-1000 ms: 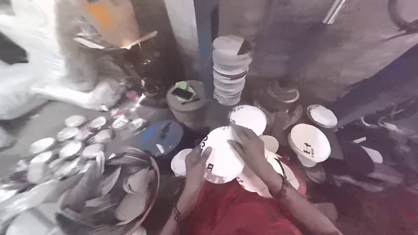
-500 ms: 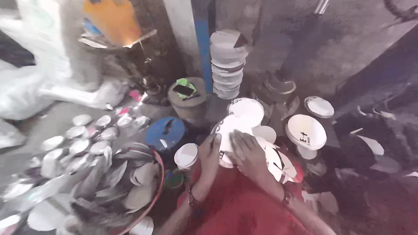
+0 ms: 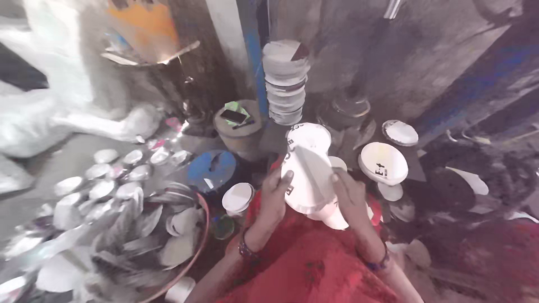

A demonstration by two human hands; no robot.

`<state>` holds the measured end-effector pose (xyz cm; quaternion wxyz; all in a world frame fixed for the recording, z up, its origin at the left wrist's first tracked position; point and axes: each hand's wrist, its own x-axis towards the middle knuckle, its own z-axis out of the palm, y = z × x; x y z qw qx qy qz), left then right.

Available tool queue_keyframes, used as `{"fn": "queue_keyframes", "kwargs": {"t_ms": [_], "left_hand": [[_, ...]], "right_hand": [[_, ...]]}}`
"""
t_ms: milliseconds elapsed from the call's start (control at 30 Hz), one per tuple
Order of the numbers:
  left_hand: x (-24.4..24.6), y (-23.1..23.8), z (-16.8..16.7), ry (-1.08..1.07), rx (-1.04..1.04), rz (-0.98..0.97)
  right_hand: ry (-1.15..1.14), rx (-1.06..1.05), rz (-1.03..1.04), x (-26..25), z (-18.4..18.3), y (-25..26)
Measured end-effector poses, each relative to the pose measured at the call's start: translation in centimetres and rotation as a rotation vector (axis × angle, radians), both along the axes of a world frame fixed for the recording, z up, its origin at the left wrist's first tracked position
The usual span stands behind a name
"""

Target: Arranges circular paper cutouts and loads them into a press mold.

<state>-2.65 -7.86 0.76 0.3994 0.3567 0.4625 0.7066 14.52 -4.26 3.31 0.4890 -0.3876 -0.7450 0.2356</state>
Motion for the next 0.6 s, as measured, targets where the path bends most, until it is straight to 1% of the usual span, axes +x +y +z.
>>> {"fn": "queue_keyframes", "kwargs": {"t_ms": [67, 100, 133, 167, 200, 233, 267, 300, 333, 367, 400, 433, 467, 500, 600], "left_hand": [[-0.2, 0.4, -0.1, -0.039, -0.051, 0.078], [-0.5, 0.6, -0.2, -0.063, -0.060, 0.102], [-0.8, 0.8, -0.2, -0.085, -0.066, 0.113], [-0.9, 0.9, -0.2, -0.101, -0.079, 0.114], [-0.8, 1.0, -0.2, -0.121, -0.086, 0.110], [-0.6, 0.9, -0.1, -0.145, -0.092, 0.092], [-0.2, 0.7, 0.0, -0.161, -0.105, 0.069], [0.2, 0.4, 0.3, -0.149, -0.129, 0.049], [0.5, 0.1, 0.5, -0.115, -0.139, 0.014], [0.8, -0.1, 0.5, -0.073, -0.130, -0.021], [1.0, -0.1, 0.3, -0.056, -0.107, -0.031], [1.2, 0.1, -0.2, -0.044, -0.072, -0.041], [1.1, 0.1, -1.0, -0.004, -0.033, -0.092], [0.8, 0.1, -1.8, 0.072, -0.002, -0.194], [0.9, -0.3, -3.4, 0.275, -0.029, -0.429]], "right_hand": [[0.185, 0.043, -0.244, 2.2, 0.7, 0.2], [0.246, 0.140, -0.326, 3.7, 1.0, 0.7], [0.265, 0.289, -0.383, 5.1, 1.1, 1.4], [0.232, 0.477, -0.381, 6.2, 1.1, 1.9], [0.135, 0.635, -0.304, 7.0, 1.2, 2.0], [-0.009, 0.758, -0.155, 7.5, 1.1, 1.9], [-0.191, 0.859, 0.005, 7.4, 1.0, 1.8], [-0.355, 0.908, 0.160, 7.1, 0.6, 1.7], [-0.468, 0.886, 0.296, 6.8, -0.1, 1.6], [-0.506, 0.815, 0.413, 6.8, -1.0, 1.6], [-0.487, 0.728, 0.479, 7.0, -1.9, 1.8], [-0.437, 0.626, 0.496, 7.5, -2.6, 1.9], [-0.363, 0.511, 0.479, 8.1, -3.3, 2.0], [-0.281, 0.389, 0.438, 8.8, -3.8, 2.2], [-0.089, -0.031, 0.317, 9.5, -4.9, 1.5]]}}
